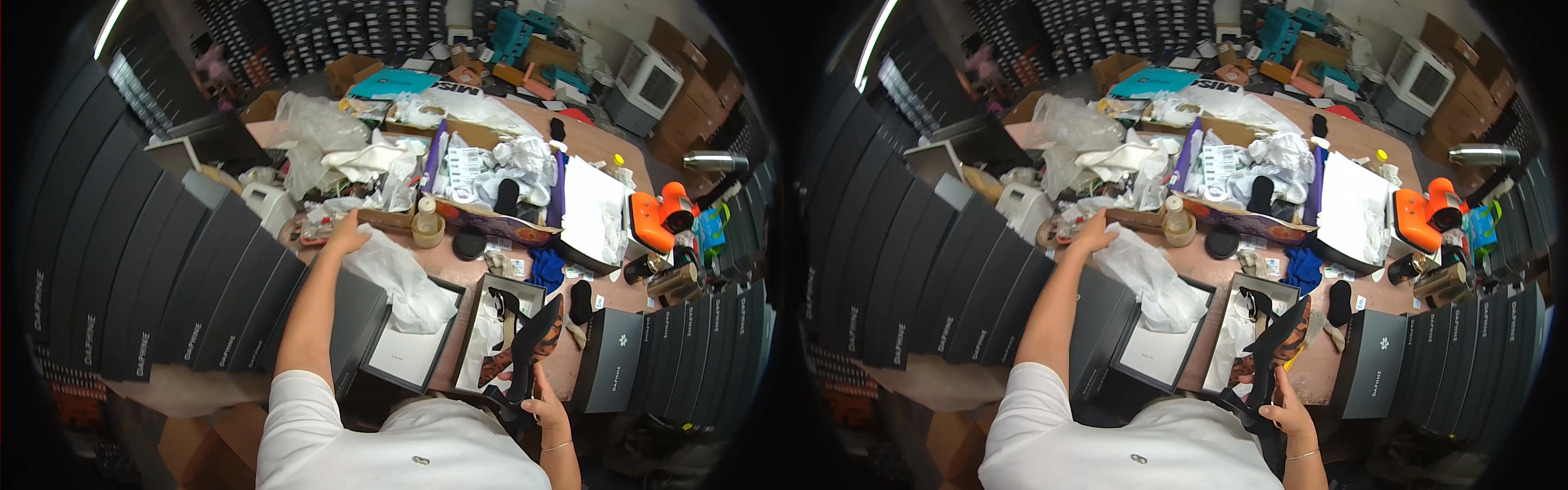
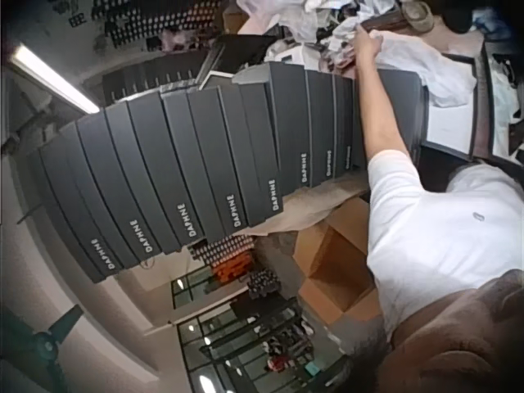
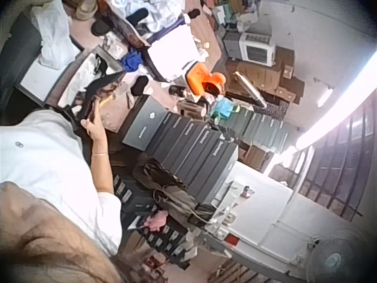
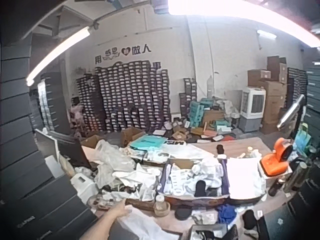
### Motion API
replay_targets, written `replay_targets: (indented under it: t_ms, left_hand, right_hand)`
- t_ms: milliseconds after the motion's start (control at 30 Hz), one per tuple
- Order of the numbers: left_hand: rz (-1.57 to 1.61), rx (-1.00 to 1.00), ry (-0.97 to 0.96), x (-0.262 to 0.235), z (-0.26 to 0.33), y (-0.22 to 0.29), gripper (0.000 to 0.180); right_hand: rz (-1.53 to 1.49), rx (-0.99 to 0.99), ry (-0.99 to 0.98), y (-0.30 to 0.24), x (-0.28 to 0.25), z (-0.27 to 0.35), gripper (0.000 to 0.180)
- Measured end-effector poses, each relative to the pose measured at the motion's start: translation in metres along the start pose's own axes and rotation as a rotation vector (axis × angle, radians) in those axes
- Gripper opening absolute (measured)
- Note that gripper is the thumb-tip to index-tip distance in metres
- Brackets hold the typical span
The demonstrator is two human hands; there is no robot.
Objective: Cleaning shoes with a brush and packing them into boxes with tissue paper.
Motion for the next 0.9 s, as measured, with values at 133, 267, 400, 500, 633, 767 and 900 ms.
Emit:
replay_targets:
  t_ms: [133,267,400,500,633,767,900]
  left_hand:
    - [-0.11,0.079,-0.233,0.033,-0.011,-0.009,0.041]
    - [0.011,0.858,0.01,0.011,0.111,0.22,0.022]
    - [0.105,1.024,0.07,0.017,0.211,0.256,0.022]
    - [0.379,0.878,0.1,0.038,0.264,0.209,0.016]
    - [0.457,0.282,0.064,0.097,0.29,0.098,0.011]
    - [-0.176,0.482,0.345,0.031,0.302,0.171,0.04]
    - [0.27,0.536,-0.14,0.113,0.252,0.141,0.051]
  right_hand:
    - [-0.094,-0.04,0.067,-0.007,0.01,0.007,0.101]
    - [-0.551,-0.136,-0.278,-0.039,0.048,0.02,0.095]
    - [-0.675,0.096,-0.357,-0.041,0.079,0.002,0.092]
    - [-0.558,0.172,-0.278,-0.008,0.079,-0.024,0.082]
    - [-0.505,0.286,-0.128,0.077,0.049,-0.061,0.08]
    - [-0.68,0.319,-0.282,0.105,0.068,-0.039,0.081]
    - [-0.656,0.269,-0.288,0.1,0.077,-0.038,0.08]
Point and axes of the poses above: each hand's wrist, its own z-axis away from the middle knuckle, its own x-axis out of the palm, y = z × x, the point moved 9 cm from there along -z, towards the middle knuckle, and after that the axes turned 2 degrees about -y, right-handed, at the moved point
